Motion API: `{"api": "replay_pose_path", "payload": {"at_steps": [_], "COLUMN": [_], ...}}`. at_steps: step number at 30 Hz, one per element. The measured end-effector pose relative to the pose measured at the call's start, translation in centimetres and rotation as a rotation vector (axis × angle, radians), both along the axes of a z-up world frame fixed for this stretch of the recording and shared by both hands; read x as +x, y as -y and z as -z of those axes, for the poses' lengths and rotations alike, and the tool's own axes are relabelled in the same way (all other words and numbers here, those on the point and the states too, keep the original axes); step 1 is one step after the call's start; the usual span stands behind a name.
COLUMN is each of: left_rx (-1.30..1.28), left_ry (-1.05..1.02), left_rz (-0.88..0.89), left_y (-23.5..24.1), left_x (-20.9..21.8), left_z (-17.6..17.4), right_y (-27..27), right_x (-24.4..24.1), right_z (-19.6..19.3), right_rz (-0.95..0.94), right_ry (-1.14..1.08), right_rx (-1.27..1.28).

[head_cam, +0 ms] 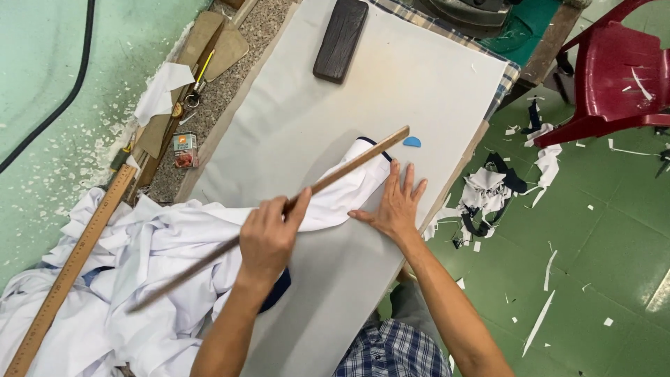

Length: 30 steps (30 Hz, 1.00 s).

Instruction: The person uses a wooden ruler and a blue chalk-like marker to draw lines along the cuffs and sleeves of white shirts with navy trim. They repeatedly measure, mark, and reposition the shirts on a work table, handling several shirts one at a time.

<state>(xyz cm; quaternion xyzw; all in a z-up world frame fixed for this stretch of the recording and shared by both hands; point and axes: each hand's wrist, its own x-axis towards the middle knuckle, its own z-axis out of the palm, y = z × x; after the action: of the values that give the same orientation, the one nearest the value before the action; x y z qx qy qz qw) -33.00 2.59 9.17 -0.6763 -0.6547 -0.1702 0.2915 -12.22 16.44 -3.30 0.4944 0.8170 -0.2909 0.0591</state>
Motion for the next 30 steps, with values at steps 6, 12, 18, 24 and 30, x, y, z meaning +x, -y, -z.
{"api": "replay_pose_path", "payload": {"at_steps": [6,12,18,24,30], "left_rx": [-0.316,-0.397,-0.501,-0.608,-0.574], "left_ry": [0.423,0.462,0.617,0.755,0.752], "left_rz": [-0.164,-0.262,-0.296,-0.363,-0.389], "left_y": [6.8,7.3,6.9,7.4,8.0], "left_x": [4.2,4.9,4.7,4.5,4.9], "left_z": [9.8,13.9,13.6,16.0,17.4], "right_y": [0.1,-0.1,-0.7,-5.4,-12.5], "right_x": [0.0,0.0,0.2,4.3,4.7], "right_z": [0.6,0.7,0.9,5.2,7.0], "right_rz": [0.025,0.040,-0.006,-0.035,-0.015], "right_ry": [-0.021,-0.030,-0.011,-0.305,-0.179], "right_rx": [-0.009,-0.020,-0.021,0.213,0.699]}}
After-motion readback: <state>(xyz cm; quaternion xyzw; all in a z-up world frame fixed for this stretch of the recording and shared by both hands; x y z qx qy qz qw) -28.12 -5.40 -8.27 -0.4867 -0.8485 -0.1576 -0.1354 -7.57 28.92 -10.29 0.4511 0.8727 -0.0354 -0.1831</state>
